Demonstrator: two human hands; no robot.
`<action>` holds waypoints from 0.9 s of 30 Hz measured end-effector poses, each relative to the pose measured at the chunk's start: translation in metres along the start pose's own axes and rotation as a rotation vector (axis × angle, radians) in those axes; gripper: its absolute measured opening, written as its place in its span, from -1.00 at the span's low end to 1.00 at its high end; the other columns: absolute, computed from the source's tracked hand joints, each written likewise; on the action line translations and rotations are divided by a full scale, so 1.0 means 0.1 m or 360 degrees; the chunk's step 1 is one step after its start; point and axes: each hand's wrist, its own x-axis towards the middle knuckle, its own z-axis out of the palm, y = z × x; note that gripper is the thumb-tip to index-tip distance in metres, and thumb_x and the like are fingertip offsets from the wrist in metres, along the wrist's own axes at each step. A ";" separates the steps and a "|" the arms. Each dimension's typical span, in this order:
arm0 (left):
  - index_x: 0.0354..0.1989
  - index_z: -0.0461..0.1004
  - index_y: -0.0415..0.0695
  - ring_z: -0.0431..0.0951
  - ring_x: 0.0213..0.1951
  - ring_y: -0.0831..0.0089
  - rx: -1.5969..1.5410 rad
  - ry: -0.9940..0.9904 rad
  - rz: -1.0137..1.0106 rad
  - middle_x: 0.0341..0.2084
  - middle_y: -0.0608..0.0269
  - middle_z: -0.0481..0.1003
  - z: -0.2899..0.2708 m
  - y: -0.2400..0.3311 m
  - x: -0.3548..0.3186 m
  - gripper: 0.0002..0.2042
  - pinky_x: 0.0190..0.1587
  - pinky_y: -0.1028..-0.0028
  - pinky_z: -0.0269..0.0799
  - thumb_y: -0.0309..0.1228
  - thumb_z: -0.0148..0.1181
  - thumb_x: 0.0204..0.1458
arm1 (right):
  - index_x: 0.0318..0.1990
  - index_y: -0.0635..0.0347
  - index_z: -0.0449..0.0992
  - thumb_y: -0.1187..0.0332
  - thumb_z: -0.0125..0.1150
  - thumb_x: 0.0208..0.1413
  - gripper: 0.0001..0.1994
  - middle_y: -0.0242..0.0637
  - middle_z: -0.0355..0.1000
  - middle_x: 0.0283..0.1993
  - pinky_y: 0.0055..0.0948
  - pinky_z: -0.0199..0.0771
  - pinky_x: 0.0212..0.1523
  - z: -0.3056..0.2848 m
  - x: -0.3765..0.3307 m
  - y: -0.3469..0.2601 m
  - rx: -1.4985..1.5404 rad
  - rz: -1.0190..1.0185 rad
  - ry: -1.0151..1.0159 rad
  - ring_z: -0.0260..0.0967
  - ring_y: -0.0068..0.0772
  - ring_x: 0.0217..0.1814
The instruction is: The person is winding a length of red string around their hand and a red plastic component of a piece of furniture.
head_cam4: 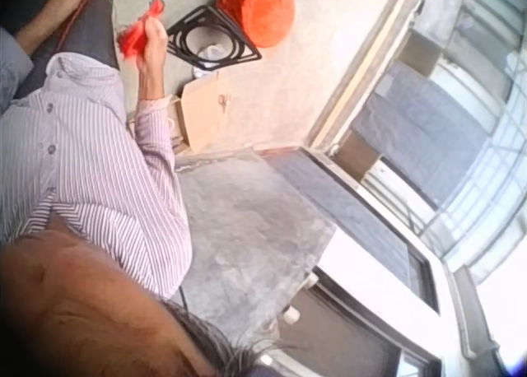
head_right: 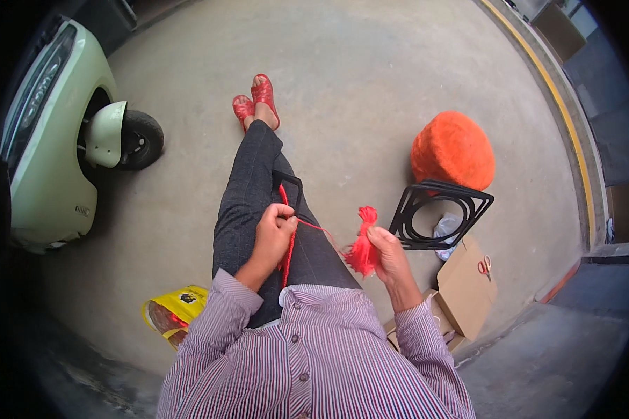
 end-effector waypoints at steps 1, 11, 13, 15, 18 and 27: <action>-0.21 0.39 -0.22 0.44 -0.36 0.41 0.0558 0.0177 0.0694 -0.28 0.02 0.47 0.06 0.01 -0.12 -0.75 -0.36 0.48 0.38 -0.45 0.22 -0.06 | -0.15 0.29 0.44 0.29 0.10 0.23 -0.78 -0.31 0.48 -0.22 -0.46 0.49 -0.15 0.12 0.00 0.00 0.0018 0.0004 -0.0104 0.47 -0.49 -0.22; -0.25 0.49 -0.22 0.50 -0.21 0.47 0.0469 -0.0052 0.1217 -0.28 0.23 0.49 -0.13 0.42 -0.06 -0.82 -0.12 0.52 0.42 -0.71 0.10 -0.02 | 0.09 0.25 0.41 0.04 0.06 0.22 -0.53 -0.44 0.43 -0.46 -0.70 0.19 -0.41 0.69 0.38 -0.13 -0.0734 0.0296 -0.0746 0.30 -0.68 -0.43; -0.36 0.52 -0.19 0.50 -0.22 0.26 0.0986 0.0168 0.1633 -0.30 0.16 0.46 -0.21 0.62 0.10 -0.76 -0.14 0.42 0.42 -0.76 0.08 -0.19 | 0.09 0.24 0.41 0.10 0.11 0.18 -0.55 -0.41 0.40 -0.46 -0.66 0.22 -0.38 0.59 0.63 -0.16 -0.0682 0.0102 -0.0658 0.27 -0.66 -0.42; -0.39 0.52 -0.18 0.48 -0.25 0.21 0.1227 0.0302 0.1821 -0.33 0.16 0.44 -0.27 0.64 0.30 -0.76 -0.17 0.36 0.42 -0.75 0.08 -0.23 | 0.09 0.24 0.41 0.16 0.16 0.14 -0.56 -0.38 0.37 -0.45 -0.62 0.25 -0.36 0.60 0.85 -0.15 -0.0640 -0.0089 -0.0600 0.25 -0.65 -0.40; -0.43 0.52 -0.14 0.45 -0.28 0.18 0.1957 0.0305 0.1770 -0.39 0.19 0.42 -0.30 0.45 0.55 -0.83 -0.21 0.25 0.38 -0.65 0.11 -0.22 | 0.07 0.13 0.45 0.27 0.23 0.00 -0.56 -0.24 0.43 -0.35 -0.47 0.38 -0.26 0.80 1.05 0.07 -0.1678 -0.0552 -0.0388 0.40 -0.39 -0.29; -0.23 0.46 -0.21 0.41 -0.13 0.05 0.1332 0.0206 0.1431 -0.25 0.03 0.45 -0.10 0.28 0.28 -0.72 -0.03 0.20 0.35 -0.54 0.21 -0.20 | -0.32 0.18 0.51 0.28 0.29 -0.10 -0.79 -0.11 0.41 -0.10 -0.28 0.43 -0.09 0.79 0.73 -0.07 -0.2118 -0.1149 -0.0010 0.43 -0.05 -0.09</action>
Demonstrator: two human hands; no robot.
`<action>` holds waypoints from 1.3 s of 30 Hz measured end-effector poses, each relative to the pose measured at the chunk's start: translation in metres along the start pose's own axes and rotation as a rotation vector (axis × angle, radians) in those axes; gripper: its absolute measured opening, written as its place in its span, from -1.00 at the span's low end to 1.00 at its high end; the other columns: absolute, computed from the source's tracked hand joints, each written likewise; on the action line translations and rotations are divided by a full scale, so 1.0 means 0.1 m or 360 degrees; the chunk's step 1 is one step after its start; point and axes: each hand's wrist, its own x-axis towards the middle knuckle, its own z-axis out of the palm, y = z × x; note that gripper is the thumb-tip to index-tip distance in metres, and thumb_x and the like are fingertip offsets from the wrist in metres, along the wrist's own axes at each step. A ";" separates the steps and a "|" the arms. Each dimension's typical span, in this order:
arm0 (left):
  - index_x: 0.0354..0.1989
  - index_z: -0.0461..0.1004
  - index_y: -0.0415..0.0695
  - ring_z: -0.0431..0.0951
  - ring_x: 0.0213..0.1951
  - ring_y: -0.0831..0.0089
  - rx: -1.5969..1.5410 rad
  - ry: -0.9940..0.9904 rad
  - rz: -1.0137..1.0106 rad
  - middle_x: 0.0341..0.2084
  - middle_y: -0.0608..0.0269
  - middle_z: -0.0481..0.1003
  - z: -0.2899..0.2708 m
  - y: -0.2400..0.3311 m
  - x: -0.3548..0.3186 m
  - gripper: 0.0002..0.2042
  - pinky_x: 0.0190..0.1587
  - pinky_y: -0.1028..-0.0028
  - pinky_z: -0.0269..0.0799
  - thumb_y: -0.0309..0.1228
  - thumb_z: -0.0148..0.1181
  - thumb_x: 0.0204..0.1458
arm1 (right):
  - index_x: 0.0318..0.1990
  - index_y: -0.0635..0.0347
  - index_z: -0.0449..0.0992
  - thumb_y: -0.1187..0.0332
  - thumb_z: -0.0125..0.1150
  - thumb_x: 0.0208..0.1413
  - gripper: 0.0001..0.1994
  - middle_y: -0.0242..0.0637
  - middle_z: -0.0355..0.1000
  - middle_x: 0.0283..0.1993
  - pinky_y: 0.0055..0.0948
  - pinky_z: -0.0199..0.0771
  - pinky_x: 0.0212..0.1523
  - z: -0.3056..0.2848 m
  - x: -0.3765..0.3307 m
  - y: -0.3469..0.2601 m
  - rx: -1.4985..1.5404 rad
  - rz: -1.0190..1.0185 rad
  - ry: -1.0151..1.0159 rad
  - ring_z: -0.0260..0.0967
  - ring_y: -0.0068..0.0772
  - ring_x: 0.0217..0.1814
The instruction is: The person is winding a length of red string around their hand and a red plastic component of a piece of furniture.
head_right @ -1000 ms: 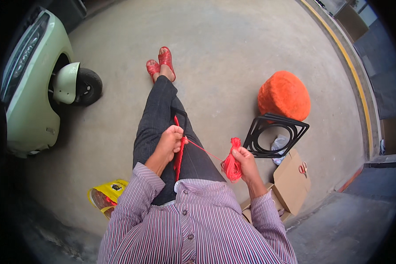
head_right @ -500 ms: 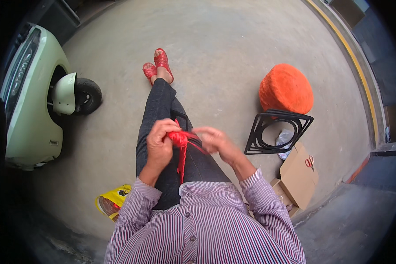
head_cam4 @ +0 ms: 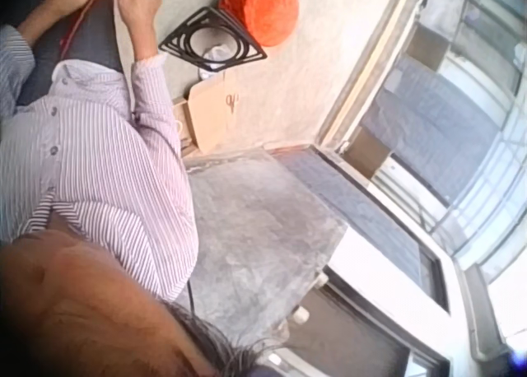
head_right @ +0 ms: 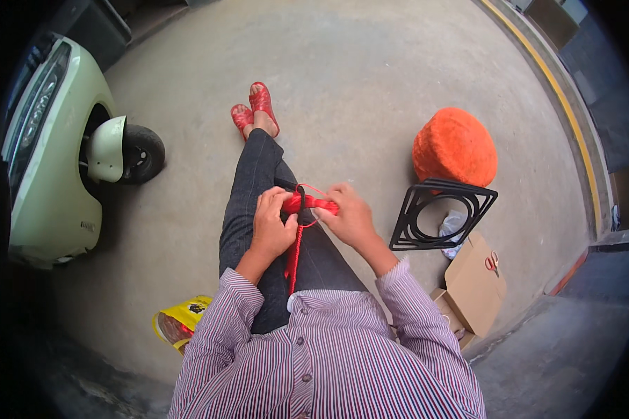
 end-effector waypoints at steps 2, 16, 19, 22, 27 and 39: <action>-0.20 0.44 -0.22 0.49 -0.13 0.05 -0.0151 -0.0268 -0.0288 -0.25 0.00 0.50 -0.04 0.02 -0.13 -0.70 -0.09 0.24 0.41 -0.45 0.28 -0.15 | -0.42 0.22 0.46 0.32 0.30 -0.13 -0.81 -0.10 0.45 -0.11 -0.31 0.41 -0.07 -0.33 -0.08 -0.15 0.0193 -0.0088 -0.0009 0.44 -0.11 -0.08; -0.09 0.43 -0.27 0.61 -0.36 0.19 -0.0656 -0.0564 -0.0869 -0.43 -0.01 0.56 0.28 -0.21 -0.42 -0.63 -0.31 0.32 0.48 -0.39 0.31 -0.07 | -0.39 0.22 0.34 0.39 0.39 -0.10 -0.73 -0.33 0.45 -0.43 -0.48 0.38 -0.37 -0.92 -0.91 -1.12 0.1723 0.0199 -0.0859 0.39 -0.49 -0.44; -0.13 0.45 -0.27 0.58 -0.37 0.21 -0.0611 -0.0471 -0.0826 -0.42 -0.01 0.55 0.30 -0.14 -0.41 -0.68 -0.31 0.31 0.48 -0.39 0.28 -0.04 | -0.34 0.23 0.39 0.36 0.42 -0.13 -0.71 -0.31 0.43 -0.46 -0.49 0.32 -0.46 -1.16 -0.69 -1.22 0.2226 -0.0446 -0.0641 0.35 -0.45 -0.53; -0.16 0.43 -0.30 0.53 -0.43 0.52 -0.0325 0.0186 -0.0334 -0.46 0.21 0.54 0.18 0.04 -0.21 -0.79 -0.46 0.58 0.41 -0.46 0.17 0.08 | -0.27 0.22 0.43 0.34 0.45 -0.19 -0.66 -0.30 0.43 -0.46 -0.46 0.27 -0.53 -1.27 -0.38 -0.93 0.1351 -0.0734 -0.0662 0.30 -0.38 -0.60; -0.19 0.43 -0.17 0.45 -0.52 0.61 -0.1733 -0.0009 -0.1419 -0.41 0.21 0.50 -0.05 -0.01 0.07 -0.83 -0.66 0.70 0.22 -0.39 -0.10 0.24 | -0.33 0.09 0.54 0.30 0.34 -0.08 -0.84 -0.31 0.37 -0.45 -0.31 0.35 -0.42 -0.61 -0.03 -0.40 -0.0479 -0.0500 -0.0293 0.42 -0.21 -0.38; -0.48 0.40 -0.17 0.31 -0.62 0.66 -0.0587 0.0253 -0.0774 -0.66 0.40 0.38 0.09 -0.04 0.04 -0.81 -0.62 0.57 0.18 -0.42 0.01 0.18 | -0.13 0.23 0.49 0.48 0.28 -0.03 -0.73 -0.15 0.48 -0.23 -0.37 0.43 -0.08 0.14 -0.04 -0.28 0.0559 -0.0119 -0.0115 0.46 -0.26 -0.18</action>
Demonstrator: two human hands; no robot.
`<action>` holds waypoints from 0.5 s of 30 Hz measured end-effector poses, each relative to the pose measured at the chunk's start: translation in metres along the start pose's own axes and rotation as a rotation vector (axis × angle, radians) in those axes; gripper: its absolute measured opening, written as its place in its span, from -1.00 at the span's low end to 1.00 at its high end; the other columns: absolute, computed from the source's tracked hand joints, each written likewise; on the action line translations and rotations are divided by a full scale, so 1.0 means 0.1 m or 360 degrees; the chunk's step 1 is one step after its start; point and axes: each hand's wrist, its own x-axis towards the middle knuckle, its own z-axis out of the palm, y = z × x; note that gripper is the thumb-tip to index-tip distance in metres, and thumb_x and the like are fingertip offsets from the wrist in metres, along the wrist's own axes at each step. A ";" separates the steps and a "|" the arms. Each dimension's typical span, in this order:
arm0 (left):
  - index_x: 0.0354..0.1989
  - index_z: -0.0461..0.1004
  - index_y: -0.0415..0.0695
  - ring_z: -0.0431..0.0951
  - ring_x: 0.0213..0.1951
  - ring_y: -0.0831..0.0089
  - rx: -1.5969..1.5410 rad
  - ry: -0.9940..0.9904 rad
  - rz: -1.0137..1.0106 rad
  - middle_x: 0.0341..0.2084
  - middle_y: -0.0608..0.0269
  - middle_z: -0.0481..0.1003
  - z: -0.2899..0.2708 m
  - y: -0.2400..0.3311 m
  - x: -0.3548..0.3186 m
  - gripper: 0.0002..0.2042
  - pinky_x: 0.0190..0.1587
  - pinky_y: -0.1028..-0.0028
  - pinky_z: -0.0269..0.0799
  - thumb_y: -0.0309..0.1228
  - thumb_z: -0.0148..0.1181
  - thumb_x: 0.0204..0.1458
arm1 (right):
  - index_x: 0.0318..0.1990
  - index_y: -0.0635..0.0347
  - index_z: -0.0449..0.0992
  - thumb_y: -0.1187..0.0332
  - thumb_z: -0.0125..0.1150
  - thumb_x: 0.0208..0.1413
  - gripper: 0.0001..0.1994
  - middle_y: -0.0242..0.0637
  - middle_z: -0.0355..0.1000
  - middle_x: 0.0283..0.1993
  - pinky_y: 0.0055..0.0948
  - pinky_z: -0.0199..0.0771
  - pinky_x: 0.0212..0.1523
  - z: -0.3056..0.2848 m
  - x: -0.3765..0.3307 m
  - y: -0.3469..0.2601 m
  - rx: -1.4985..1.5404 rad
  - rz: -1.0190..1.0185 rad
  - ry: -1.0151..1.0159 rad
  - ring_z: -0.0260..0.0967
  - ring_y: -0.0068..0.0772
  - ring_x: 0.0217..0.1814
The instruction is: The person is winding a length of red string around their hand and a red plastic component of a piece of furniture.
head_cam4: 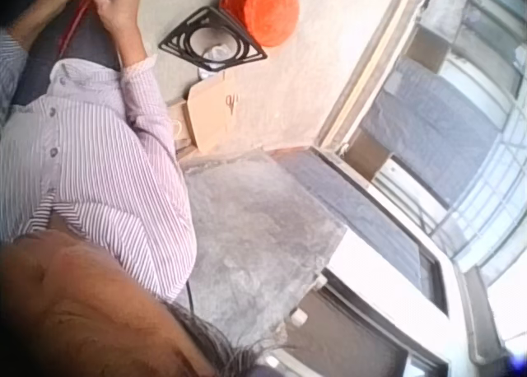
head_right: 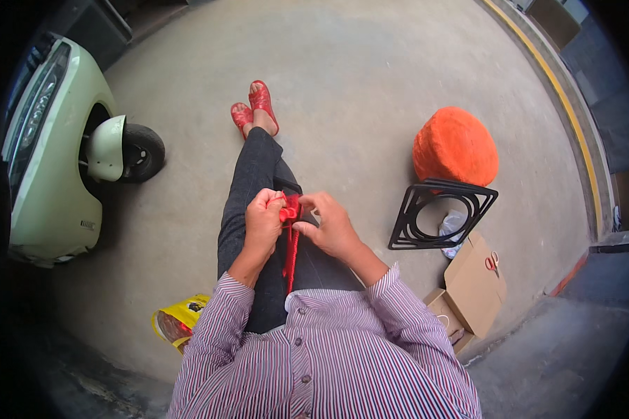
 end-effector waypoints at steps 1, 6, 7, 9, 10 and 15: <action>-0.47 0.38 -0.14 0.29 -0.64 0.68 -0.0448 -0.0246 -0.0379 -0.67 0.42 0.36 -0.04 0.33 -0.07 -0.83 -0.67 0.61 0.11 -0.42 -0.01 0.19 | -0.07 0.23 0.47 0.48 0.26 -0.02 -0.70 -0.16 0.49 -0.20 -0.41 0.41 -0.05 -0.05 -0.01 -0.08 -0.0156 -0.0237 0.0000 0.46 -0.33 -0.14; -0.43 0.37 -0.09 0.22 -0.71 0.72 -0.1102 -0.0549 -0.0912 -0.63 0.42 0.34 -0.07 0.35 -0.02 -0.88 -0.77 0.68 -0.09 -0.42 0.01 0.16 | -0.01 0.27 0.42 0.37 0.18 0.12 -0.70 -0.21 0.47 -0.10 -0.37 0.38 0.02 -0.39 -0.18 -0.05 0.0491 0.0181 0.0084 0.43 -0.40 -0.06; -0.43 0.37 -0.09 0.22 -0.71 0.72 -0.1106 -0.0551 -0.0909 -0.63 0.42 0.34 -0.08 0.29 -0.01 -0.88 -0.77 0.68 -0.09 -0.42 0.01 0.16 | 0.02 0.29 0.40 0.33 0.13 0.17 -0.69 -0.21 0.45 -0.08 -0.34 0.39 0.02 -0.50 -0.23 -0.07 0.1123 0.0472 0.0153 0.43 -0.39 -0.05; -0.46 0.37 -0.10 0.22 -0.71 0.71 -0.0934 -0.0532 -0.0839 -0.60 0.38 0.36 -0.08 0.18 -0.02 -0.86 -0.77 0.67 -0.09 -0.39 0.04 0.14 | 0.11 0.33 0.25 0.35 0.02 0.21 -0.63 -0.25 0.42 -0.24 -0.41 0.46 -0.19 -0.75 -0.38 -0.31 0.1654 0.0496 0.0345 0.46 -0.38 -0.25; -0.46 0.37 -0.10 0.22 -0.71 0.71 -0.0949 -0.0516 -0.0841 -0.60 0.38 0.36 -0.09 0.12 -0.01 -0.86 -0.77 0.67 -0.09 -0.39 0.04 0.14 | 0.14 0.33 0.21 0.36 0.02 0.20 -0.61 -0.27 0.40 -0.31 -0.45 0.47 -0.29 -0.90 -0.46 -0.34 0.1799 0.0520 0.0291 0.45 -0.38 -0.34; -0.50 0.35 -0.09 0.19 -0.77 0.70 -0.0694 -0.0696 -0.0960 -0.55 0.17 0.49 -0.02 -0.04 0.01 -0.79 -0.80 0.66 -0.11 -0.29 0.06 0.14 | 0.05 0.32 0.28 0.30 0.12 0.17 -0.63 -0.35 0.36 -0.41 -0.47 0.43 -0.48 -1.36 -0.99 -0.47 0.1766 0.0770 0.0081 0.37 -0.49 -0.48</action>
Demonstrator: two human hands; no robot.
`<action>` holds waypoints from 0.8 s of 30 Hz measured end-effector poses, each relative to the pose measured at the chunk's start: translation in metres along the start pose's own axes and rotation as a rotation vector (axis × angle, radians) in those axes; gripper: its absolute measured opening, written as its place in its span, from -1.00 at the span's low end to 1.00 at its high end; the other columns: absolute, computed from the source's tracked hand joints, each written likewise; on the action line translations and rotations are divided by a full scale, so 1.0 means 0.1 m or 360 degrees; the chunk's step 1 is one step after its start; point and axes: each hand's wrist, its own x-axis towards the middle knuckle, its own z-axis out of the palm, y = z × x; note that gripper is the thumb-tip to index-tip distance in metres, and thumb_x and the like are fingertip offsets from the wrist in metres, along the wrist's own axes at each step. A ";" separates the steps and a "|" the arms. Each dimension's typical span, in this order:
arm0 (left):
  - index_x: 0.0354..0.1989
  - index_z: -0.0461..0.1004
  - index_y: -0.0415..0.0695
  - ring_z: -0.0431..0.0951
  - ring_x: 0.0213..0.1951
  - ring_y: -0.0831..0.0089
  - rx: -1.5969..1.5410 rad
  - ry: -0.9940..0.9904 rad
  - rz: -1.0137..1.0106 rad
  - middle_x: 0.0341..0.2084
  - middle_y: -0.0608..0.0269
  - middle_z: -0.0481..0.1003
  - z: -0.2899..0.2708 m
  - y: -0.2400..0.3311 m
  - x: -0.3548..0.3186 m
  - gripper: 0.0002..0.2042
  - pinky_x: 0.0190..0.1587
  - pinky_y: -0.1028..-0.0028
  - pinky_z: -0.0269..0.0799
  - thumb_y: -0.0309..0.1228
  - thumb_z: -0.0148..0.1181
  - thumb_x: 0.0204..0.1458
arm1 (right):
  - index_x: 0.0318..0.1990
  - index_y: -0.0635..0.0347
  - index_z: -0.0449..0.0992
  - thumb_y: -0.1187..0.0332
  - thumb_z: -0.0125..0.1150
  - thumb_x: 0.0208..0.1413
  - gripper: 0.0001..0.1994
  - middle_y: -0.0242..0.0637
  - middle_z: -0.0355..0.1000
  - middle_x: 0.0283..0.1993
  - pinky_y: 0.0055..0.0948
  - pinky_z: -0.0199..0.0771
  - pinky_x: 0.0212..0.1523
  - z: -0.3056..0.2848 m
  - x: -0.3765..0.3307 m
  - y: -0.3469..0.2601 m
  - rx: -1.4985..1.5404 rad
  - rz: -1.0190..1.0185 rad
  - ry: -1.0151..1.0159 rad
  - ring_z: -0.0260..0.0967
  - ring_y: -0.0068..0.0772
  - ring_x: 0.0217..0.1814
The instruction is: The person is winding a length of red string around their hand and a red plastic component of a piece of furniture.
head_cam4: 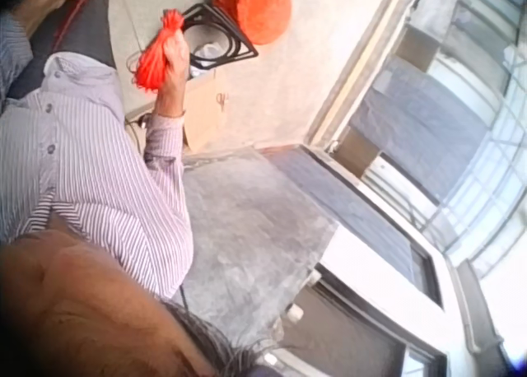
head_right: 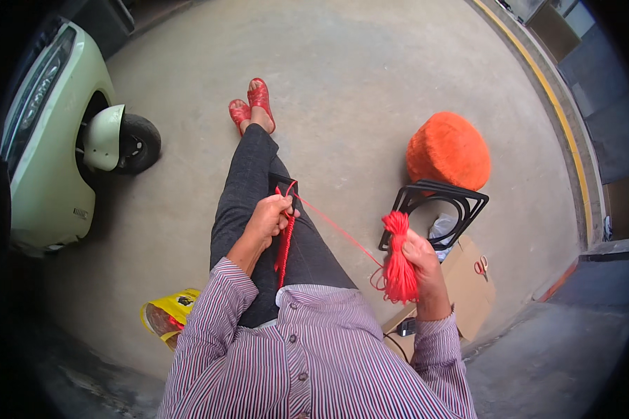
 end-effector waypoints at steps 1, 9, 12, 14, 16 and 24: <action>-0.50 0.35 -0.09 0.19 -0.77 0.70 -0.0012 0.0001 0.0002 -0.55 0.17 0.49 0.00 0.00 0.01 -0.79 -0.80 0.66 -0.11 -0.29 0.06 0.14 | 0.01 0.31 0.31 0.29 0.14 0.16 -0.65 -0.37 0.36 -0.42 -0.49 0.42 -0.48 -0.05 -0.10 -0.03 -0.0201 0.0081 0.0247 0.36 -0.52 -0.50; -0.51 0.26 -0.06 0.09 -0.84 0.67 -0.0134 0.0006 -0.0137 -0.62 -0.03 0.47 0.00 -0.02 0.04 -0.89 -0.82 0.64 -0.15 -0.46 0.00 0.04 | -0.28 0.22 0.38 0.32 0.14 0.20 -0.84 -0.40 0.40 -0.48 -0.54 0.45 -0.48 -0.94 -0.49 0.45 -0.0866 0.0521 0.0406 0.39 -0.58 -0.54; -0.49 0.28 -0.08 0.09 -0.82 0.68 -0.0250 0.0017 -0.0263 -0.57 -0.06 0.48 0.01 -0.03 -0.03 -0.92 -0.80 0.63 -0.15 -0.57 -0.02 -0.08 | -0.31 0.21 0.37 0.34 0.09 0.23 -0.86 -0.38 0.39 -0.55 -0.52 0.45 -0.47 -1.14 -0.42 0.72 -0.1077 0.0454 0.0650 0.38 -0.54 -0.56; -0.49 0.29 -0.11 0.16 -0.76 0.63 -0.0299 0.0030 -0.0168 -0.53 -0.03 0.47 0.01 -0.04 -0.11 -0.93 -0.75 0.59 -0.03 -0.57 0.02 -0.09 | -0.31 0.21 0.37 0.34 0.08 0.24 -0.86 -0.37 0.39 -0.53 -0.49 0.48 -0.46 -1.27 -0.24 0.84 -0.0982 0.0386 0.0746 0.40 -0.51 -0.55; -0.49 0.31 -0.15 0.22 -0.71 0.59 -0.0351 0.0047 -0.0083 -0.49 -0.01 0.47 0.04 -0.13 -0.25 -0.94 -0.70 0.55 0.08 -0.57 0.06 -0.09 | -0.27 0.23 0.41 0.35 0.06 0.23 -0.86 -0.35 0.43 -0.43 -0.51 0.49 -0.40 -1.08 -0.07 0.83 -0.0411 0.0267 0.0744 0.42 -0.52 -0.47; -0.17 0.46 -0.27 0.47 -0.12 0.07 0.1158 -0.0065 0.1276 -0.18 -0.04 0.48 0.54 -0.10 -0.92 -0.69 -0.03 0.26 0.39 -0.47 0.30 -0.12 | -0.08 0.27 0.45 0.18 0.03 0.27 -0.69 -0.38 0.46 -0.30 -0.62 0.40 -0.38 0.33 0.49 1.01 0.0058 0.0404 0.0203 0.40 -0.60 -0.37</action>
